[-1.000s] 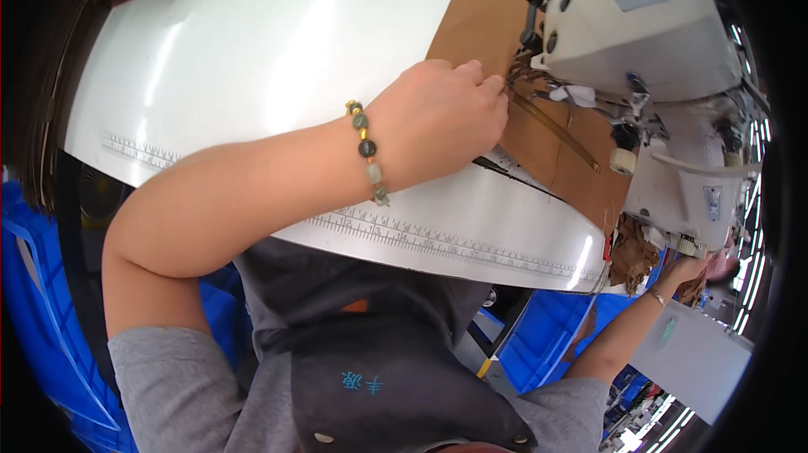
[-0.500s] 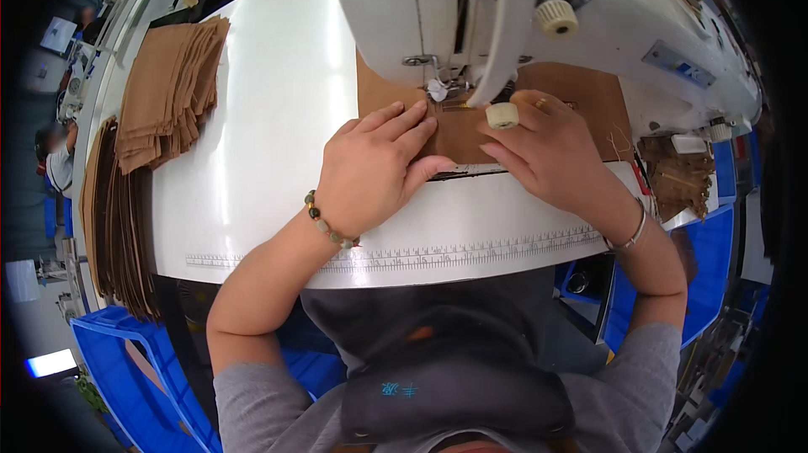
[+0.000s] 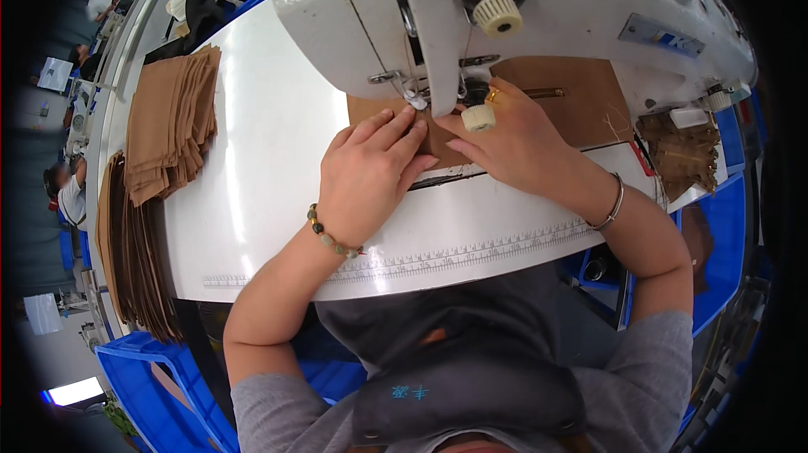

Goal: Sewing a zipper and assembling a leather pouch using an industrial sewing machine.

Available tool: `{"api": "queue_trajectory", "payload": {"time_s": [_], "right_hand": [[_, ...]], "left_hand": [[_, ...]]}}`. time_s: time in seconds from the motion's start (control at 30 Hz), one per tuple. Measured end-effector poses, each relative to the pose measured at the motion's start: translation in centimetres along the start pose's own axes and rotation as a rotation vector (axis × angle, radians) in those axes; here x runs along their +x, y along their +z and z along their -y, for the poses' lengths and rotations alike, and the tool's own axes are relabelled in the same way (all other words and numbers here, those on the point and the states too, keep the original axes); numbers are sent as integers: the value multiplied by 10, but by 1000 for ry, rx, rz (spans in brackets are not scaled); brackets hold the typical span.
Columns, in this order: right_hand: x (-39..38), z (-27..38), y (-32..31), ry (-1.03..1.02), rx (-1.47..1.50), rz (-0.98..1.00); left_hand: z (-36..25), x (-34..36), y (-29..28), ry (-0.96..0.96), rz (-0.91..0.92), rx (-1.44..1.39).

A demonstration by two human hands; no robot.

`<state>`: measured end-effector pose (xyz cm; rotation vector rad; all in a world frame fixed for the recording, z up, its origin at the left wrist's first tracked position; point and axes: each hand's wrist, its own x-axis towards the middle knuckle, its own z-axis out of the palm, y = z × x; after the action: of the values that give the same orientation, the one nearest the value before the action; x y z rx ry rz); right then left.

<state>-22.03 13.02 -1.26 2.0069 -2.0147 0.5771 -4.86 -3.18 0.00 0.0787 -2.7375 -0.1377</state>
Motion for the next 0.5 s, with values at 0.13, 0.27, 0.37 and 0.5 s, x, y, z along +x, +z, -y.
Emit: {"api": "queue_trajectory", "payload": {"time_s": [0.13, 0.27, 0.37, 0.5], "right_hand": [[0, 1, 3, 18, 24, -22], [0, -1, 4, 18, 9, -7], [0, -2, 5, 5, 2, -20], [1, -2, 6, 27, 14, -11]], "left_hand": [[0, 0, 1, 3, -6, -10], [2, 2, 1, 11, -24, 4], [2, 2, 2, 6, -25, -3], [3, 3, 3, 11, -17, 9]]}}
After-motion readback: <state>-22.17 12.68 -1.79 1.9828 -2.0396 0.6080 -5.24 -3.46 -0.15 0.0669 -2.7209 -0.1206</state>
